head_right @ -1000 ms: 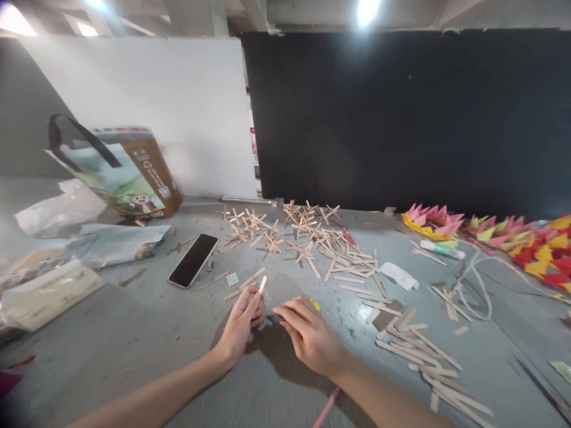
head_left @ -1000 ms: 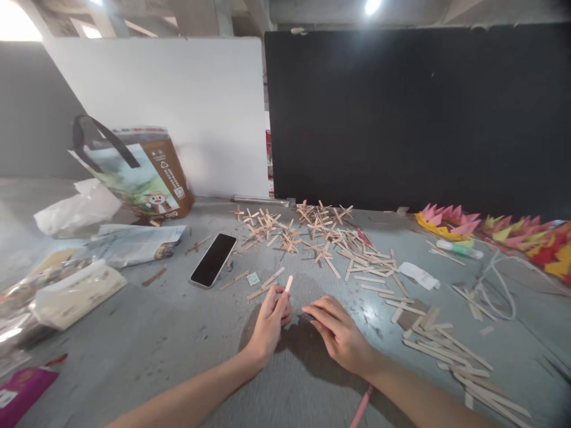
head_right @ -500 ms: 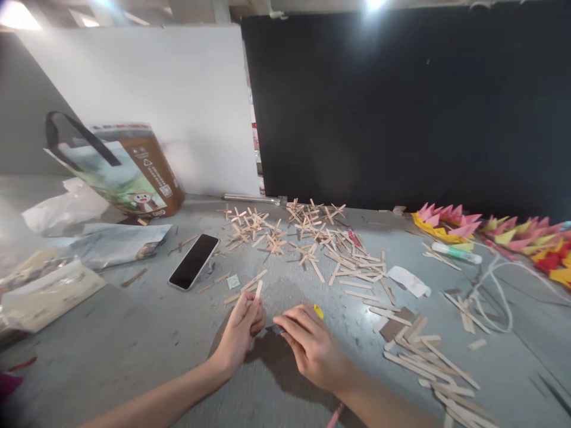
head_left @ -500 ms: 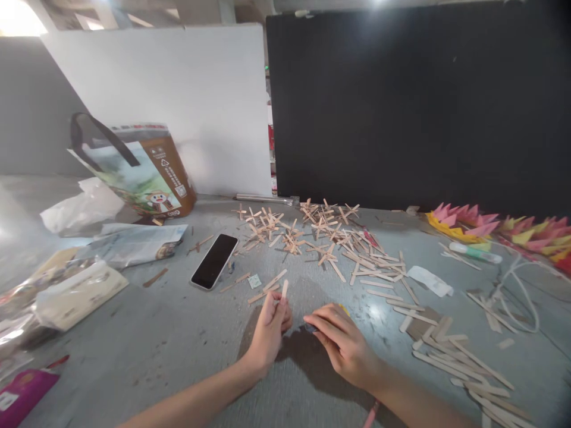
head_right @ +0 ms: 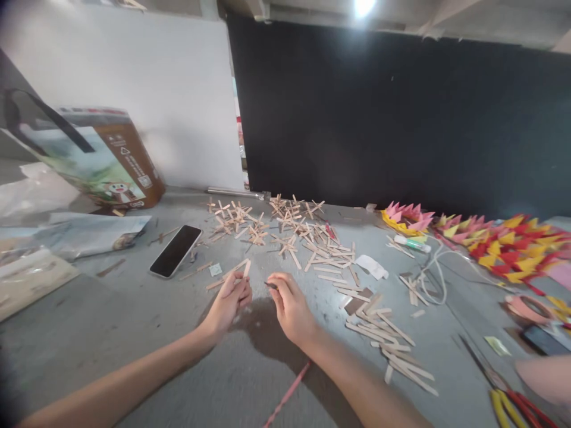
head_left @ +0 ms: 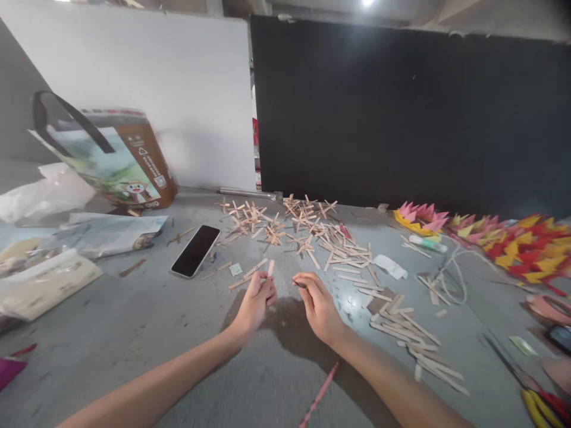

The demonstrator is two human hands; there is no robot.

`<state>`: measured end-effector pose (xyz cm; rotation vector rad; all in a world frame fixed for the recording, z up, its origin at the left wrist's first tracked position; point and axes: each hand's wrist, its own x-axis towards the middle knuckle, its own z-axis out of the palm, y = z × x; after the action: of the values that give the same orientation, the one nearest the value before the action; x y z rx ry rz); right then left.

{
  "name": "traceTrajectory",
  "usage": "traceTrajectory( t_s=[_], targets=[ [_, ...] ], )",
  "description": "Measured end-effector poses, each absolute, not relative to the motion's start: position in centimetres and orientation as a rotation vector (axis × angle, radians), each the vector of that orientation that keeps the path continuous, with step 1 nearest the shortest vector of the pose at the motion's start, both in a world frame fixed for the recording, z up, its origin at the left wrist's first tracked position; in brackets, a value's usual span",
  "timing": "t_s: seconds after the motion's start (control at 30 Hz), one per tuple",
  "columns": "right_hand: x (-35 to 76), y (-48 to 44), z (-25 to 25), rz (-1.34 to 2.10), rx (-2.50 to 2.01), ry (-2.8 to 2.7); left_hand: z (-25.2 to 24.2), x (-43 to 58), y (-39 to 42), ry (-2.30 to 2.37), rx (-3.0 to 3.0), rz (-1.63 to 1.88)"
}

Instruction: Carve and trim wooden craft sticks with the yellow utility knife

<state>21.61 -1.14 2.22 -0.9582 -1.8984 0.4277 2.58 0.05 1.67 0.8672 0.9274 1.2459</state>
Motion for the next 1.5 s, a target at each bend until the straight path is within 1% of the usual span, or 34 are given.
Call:
traceTrajectory(
  t_s=[0.13, 0.23, 0.4, 0.53, 0.7, 0.9, 1.17, 1.5],
  targets=[
    [21.8, 1.9, 3.1, 0.526, -1.077, -1.988, 2.8, 3.6, 2.2, 0.861, 0.982, 1.185],
    [22.0, 5.0, 2.8, 0.371, -1.085, -2.003, 2.8, 4.1, 4.8, 0.828, 0.997, 1.206],
    [22.4, 7.6, 1.6, 0.31, -1.011, -2.039, 1.2, 4.0, 7.7, 0.81, 0.989, 1.265],
    [22.7, 7.5, 0.6, 0.317, -0.961, -2.138, 0.4, 3.5, 7.5, 0.764, 0.988, 1.205],
    [22.6, 7.8, -0.1, 0.231, -0.853, -2.168, 0.4, 3.2, 7.1, 0.748, 0.991, 1.169],
    [22.8, 8.1, -0.1, 0.299, -0.862, -2.111, 0.4, 3.0, 7.0, 0.836, 1.201, 1.081],
    [22.9, 8.1, -0.6, 0.358, -0.84, -2.017, 0.7, 3.0, 6.8, 0.851, 1.236, 1.052],
    [22.8, 8.1, -0.5, 0.372, -0.842, -2.026, 0.4, 2.9, 7.0, 0.866, 1.268, 1.033]
  ],
)
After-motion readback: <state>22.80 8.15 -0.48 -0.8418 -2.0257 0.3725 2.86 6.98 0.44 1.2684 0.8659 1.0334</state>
